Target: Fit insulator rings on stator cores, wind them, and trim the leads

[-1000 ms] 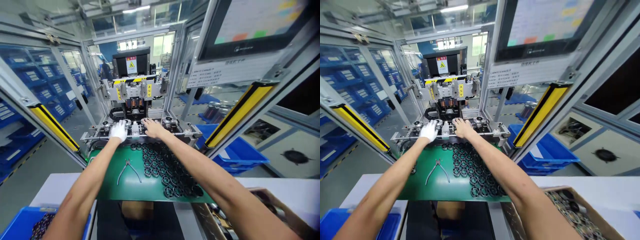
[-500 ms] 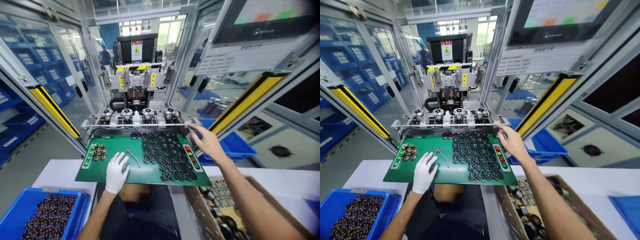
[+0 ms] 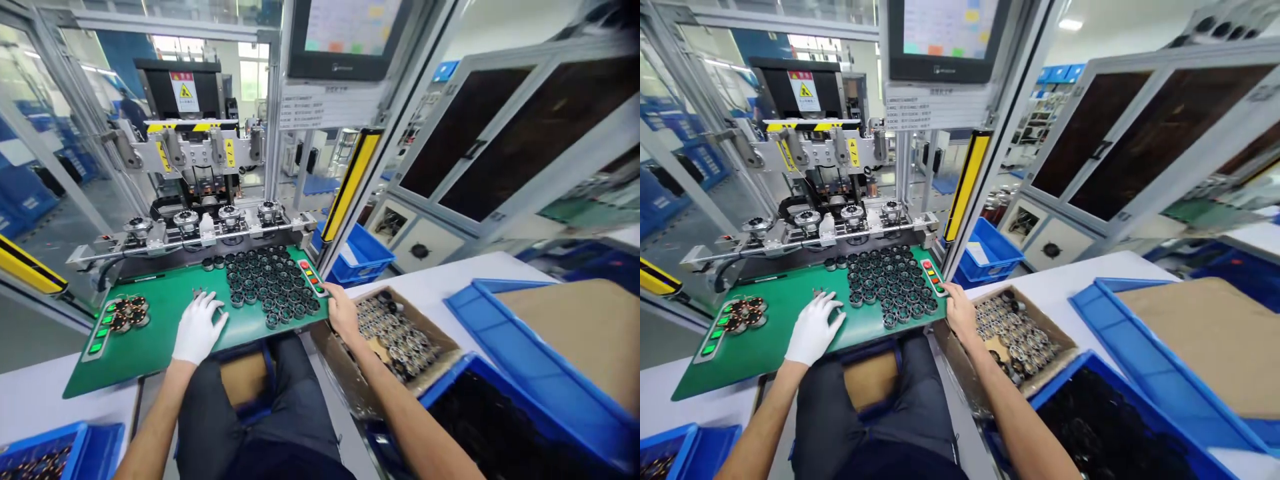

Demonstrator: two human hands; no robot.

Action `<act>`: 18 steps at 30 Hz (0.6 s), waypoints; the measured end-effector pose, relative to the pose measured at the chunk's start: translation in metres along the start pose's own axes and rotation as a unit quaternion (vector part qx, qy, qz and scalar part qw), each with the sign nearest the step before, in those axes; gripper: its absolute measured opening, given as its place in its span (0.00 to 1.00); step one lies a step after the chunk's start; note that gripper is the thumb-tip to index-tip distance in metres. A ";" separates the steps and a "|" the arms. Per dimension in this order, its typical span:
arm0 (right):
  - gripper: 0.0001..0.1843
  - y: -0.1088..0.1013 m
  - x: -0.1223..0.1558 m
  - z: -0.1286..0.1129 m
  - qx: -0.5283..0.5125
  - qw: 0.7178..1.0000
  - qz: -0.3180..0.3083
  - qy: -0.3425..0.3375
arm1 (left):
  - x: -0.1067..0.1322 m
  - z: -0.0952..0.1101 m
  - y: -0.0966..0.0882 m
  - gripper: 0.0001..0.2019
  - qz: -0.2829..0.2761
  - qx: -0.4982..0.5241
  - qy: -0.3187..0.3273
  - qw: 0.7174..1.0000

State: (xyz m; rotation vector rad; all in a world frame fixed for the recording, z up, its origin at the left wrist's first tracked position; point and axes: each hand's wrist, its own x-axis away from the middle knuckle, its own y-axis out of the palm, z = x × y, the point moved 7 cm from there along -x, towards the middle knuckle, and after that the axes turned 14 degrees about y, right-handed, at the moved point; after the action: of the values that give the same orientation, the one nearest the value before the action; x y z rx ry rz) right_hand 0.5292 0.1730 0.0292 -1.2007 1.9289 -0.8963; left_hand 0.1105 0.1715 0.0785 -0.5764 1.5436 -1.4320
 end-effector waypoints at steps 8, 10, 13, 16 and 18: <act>0.18 -0.013 0.014 -0.024 0.022 0.999 0.018 -0.025 | 0.005 -0.007 -0.002 0.18 0.002 -0.007 -0.055 0.998; 0.20 -0.016 0.013 -0.032 0.016 0.999 0.024 -0.018 | 0.004 -0.007 -0.006 0.21 0.000 -0.014 -0.061 0.998; 0.23 -0.030 0.011 -0.029 0.008 0.999 0.042 0.002 | 0.002 -0.006 -0.012 0.24 -0.008 -0.021 -0.057 0.998; 0.24 -0.067 0.022 0.010 0.016 0.995 0.082 0.055 | 0.000 -0.008 -0.015 0.29 -0.018 -0.022 -0.041 0.999; 0.24 -0.102 0.045 0.058 0.041 0.986 0.114 0.114 | 0.001 -0.012 -0.013 0.33 -0.024 -0.019 -0.029 0.999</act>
State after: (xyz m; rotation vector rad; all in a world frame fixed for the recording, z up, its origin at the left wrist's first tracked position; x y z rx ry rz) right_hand 0.6075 0.0859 0.0744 -0.8380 2.1356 -1.0144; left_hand 0.0963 0.1745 0.0895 -0.6763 1.5222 -1.4127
